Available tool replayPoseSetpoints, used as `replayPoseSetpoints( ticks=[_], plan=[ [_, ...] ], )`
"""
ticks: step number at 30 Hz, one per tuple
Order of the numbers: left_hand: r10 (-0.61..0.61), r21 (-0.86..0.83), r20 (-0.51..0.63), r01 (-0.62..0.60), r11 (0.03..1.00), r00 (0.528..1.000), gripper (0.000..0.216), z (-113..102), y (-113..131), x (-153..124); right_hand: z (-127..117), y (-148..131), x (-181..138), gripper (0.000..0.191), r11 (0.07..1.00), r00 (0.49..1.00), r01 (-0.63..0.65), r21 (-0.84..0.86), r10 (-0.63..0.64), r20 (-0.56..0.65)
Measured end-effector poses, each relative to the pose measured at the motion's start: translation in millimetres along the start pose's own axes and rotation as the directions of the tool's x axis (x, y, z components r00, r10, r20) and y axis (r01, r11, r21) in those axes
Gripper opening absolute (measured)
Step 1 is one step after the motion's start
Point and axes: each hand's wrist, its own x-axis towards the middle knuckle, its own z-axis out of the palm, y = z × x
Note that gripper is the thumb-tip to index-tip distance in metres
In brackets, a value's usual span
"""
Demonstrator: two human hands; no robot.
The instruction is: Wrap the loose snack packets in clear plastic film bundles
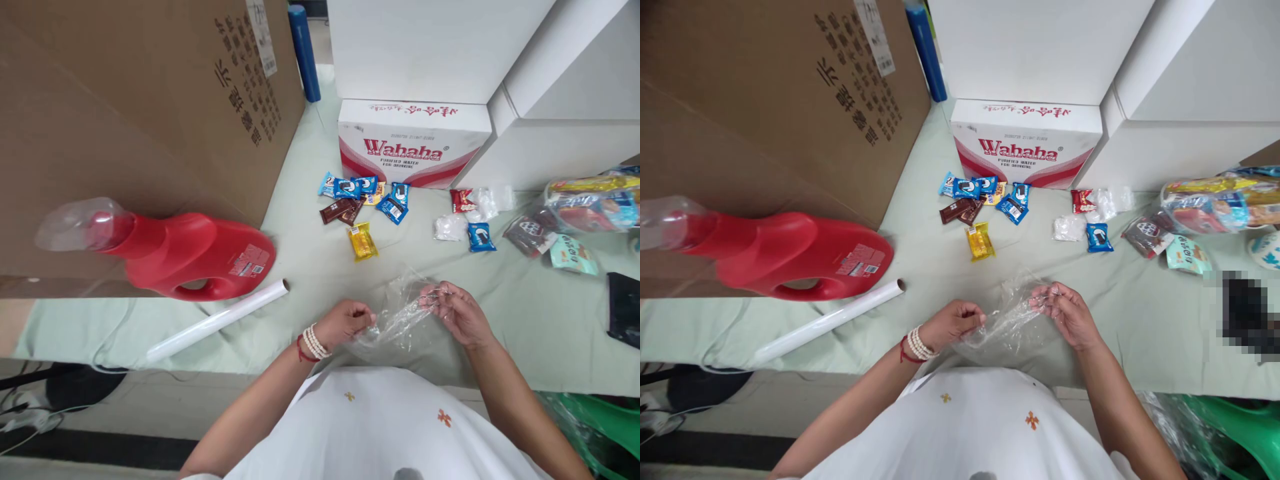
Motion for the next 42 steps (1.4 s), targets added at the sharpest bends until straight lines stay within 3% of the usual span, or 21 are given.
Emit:
replayPoseSetpoints(
  ticks=[2,4,8,10,13,14,15,17,20,23,27,29,31,34,35,37,39,42],
  plan=[
    [0.075,-0.011,-0.221,-0.08,0.997,0.972,0.047,-1.5,-6.4,6.1,-7.6,0.9,-4.5,0.032,0.999,0.998,0.002,-0.047,-0.005,-0.067],
    [0.114,-0.001,-0.405,-0.125,0.992,0.907,0.045,-3.8,-11.5,10.5,-16.5,3.1,-10.6,0.034,0.994,0.992,0.014,-0.106,-0.027,-0.122],
    [0.145,0.028,-0.576,-0.158,0.987,0.804,0.04,-3.8,-19.3,8.3,-32.7,8.9,-24.3,0.031,0.966,0.994,0.045,-0.253,-0.069,-0.088],
    [0.24,0.142,-0.674,-0.196,0.97,0.698,0.038,-0.8,-23.6,2.1,-37.1,11.1,-28.8,0.032,0.951,0.996,0.055,-0.305,-0.072,-0.046],
    [0.442,0.401,-0.758,-0.191,0.896,0.48,0.034,3.6,-28.8,-6.2,-38.5,13.6,-29.0,0.039,0.943,0.997,0.045,-0.328,-0.063,-0.044],
    [0.473,0.442,-0.758,-0.18,0.879,0.45,0.033,4.2,-29.3,-7.1,-38.3,14.6,-27.5,0.041,0.941,0.998,0.03,-0.337,-0.049,-0.049],
    [0.477,0.447,-0.757,-0.177,0.877,0.446,0.033,4.1,-29.0,-6.9,-37.9,15.8,-25.5,0.042,0.936,0.998,0.012,-0.351,-0.031,-0.05],
    [0.398,0.336,-0.77,-0.215,0.917,0.498,0.032,1.8,-25.7,-3.3,-36.8,18.7,-21.0,0.043,0.92,0.999,-0.021,-0.392,0.003,-0.045],
    [0.154,-0.052,-0.76,-0.296,0.954,0.631,0.032,-4.6,-17.5,4.3,-35.7,19.3,-16.0,0.04,0.894,0.999,-0.011,-0.449,-0.007,-0.038],
    [-0.029,-0.302,-0.671,-0.237,0.923,0.741,0.041,-9.5,-10.1,8.2,-39.8,2.7,-15.1,0.034,0.847,0.998,0.044,-0.53,-0.017,0.055],
    [-0.114,-0.297,-0.617,-0.096,0.95,0.779,0.058,-10.4,-4.4,11.5,-51.4,-48.4,-4.2,0.042,0.746,0.963,0.08,-0.661,0.112,0.243],
    [-0.074,-0.179,-0.558,-0.032,0.983,0.827,0.063,-9.3,-3.6,15.6,-48.4,-68.3,13.8,0.042,0.66,0.967,0.189,-0.727,0.002,0.253],
    [0.014,-0.037,-0.496,-0.037,0.999,0.868,0.06,-7.1,-4.7,20.7,-33.4,-72.1,39.1,0.04,0.533,0.946,0.323,-0.782,-0.194,0.259],
    [0.113,0.046,-0.488,-0.104,0.994,0.866,0.057,-2.8,-10.9,24.7,2.5,-49.3,76.9,0.044,0.356,0.909,0.34,-0.87,-0.36,0.208],
    [0.131,0.05,-0.508,-0.122,0.991,0.851,0.056,-2.1,-13.8,24.0,13.2,-38.2,86.4,0.047,0.298,0.905,0.329,-0.896,-0.371,0.208],
    [0.184,0.084,-0.566,-0.166,0.983,0.804,0.057,-3.0,-19.6,19.6,26.7,-18.0,98.3,0.036,0.227,0.892,0.334,-0.915,-0.39,0.228],
    [0.238,0.134,-0.631,-0.199,0.971,0.739,0.058,-6.7,-24.0,13.6,27.4,-5.9,102.6,0.023,0.239,0.854,0.375,-0.896,-0.464,0.234],
    [0.237,0.151,-0.702,-0.185,0.971,0.672,0.058,-12.9,-26.0,9.7,12.3,-5.1,104.8,0.023,0.348,0.781,0.378,-0.858,-0.618,0.094]
  ],
)
